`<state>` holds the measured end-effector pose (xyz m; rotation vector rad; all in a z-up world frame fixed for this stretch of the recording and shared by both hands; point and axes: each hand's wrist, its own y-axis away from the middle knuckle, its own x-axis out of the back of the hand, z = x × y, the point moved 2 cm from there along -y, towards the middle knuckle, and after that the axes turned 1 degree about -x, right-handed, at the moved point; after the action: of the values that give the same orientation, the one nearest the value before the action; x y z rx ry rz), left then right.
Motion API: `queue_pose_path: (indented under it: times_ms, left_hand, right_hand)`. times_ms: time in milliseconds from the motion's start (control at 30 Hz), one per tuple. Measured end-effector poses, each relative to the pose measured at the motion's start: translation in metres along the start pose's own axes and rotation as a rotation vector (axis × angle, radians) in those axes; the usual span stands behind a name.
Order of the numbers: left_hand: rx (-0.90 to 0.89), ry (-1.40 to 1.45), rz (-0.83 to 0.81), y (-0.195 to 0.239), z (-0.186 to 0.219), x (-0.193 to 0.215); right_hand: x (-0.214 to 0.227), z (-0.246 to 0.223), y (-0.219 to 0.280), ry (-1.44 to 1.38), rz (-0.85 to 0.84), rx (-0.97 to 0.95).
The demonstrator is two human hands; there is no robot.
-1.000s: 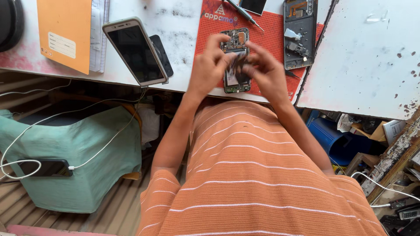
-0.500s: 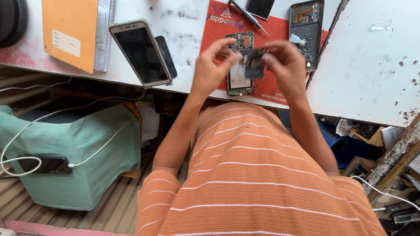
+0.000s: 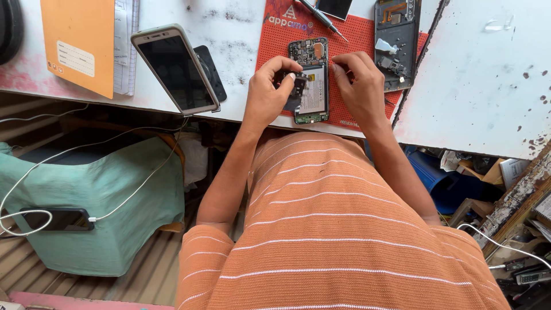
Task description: The person disassembles a smartphone, removes the motherboard, and uses a screwdriver to adjust components. They then reassemble the phone and briefly operate another smartphone on the table.
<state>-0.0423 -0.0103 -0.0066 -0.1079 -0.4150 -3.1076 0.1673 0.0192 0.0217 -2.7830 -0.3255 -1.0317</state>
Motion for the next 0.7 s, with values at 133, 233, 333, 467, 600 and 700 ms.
queue_pose_path:
  times_ms: [133,233,333,467,600,700]
  left_hand:
    - [0.013,-0.025,0.042,-0.001,0.004,0.006]
    - [0.091,-0.085,0.018,0.002,0.002,0.007]
    - [0.054,-0.101,-0.02,0.007,0.001,0.005]
    - [-0.098,-0.172,0.0,0.008,0.001,0.003]
    - [-0.071,-0.262,-0.015,0.011,0.003,0.002]
    - [-0.047,-0.289,-0.018,0.011,0.006,0.001]
  right_hand:
    - [-0.003,0.007,-0.003,-0.024,-0.019,-0.095]
    - [-0.004,0.012,-0.008,-0.038,-0.044,-0.128]
    - [-0.005,0.013,-0.011,-0.042,-0.072,-0.148]
    - [-0.007,0.012,-0.012,-0.057,-0.082,-0.143]
    - [-0.009,0.01,-0.011,-0.065,-0.063,-0.095]
    - [-0.011,0.008,-0.012,-0.044,-0.028,-0.034]
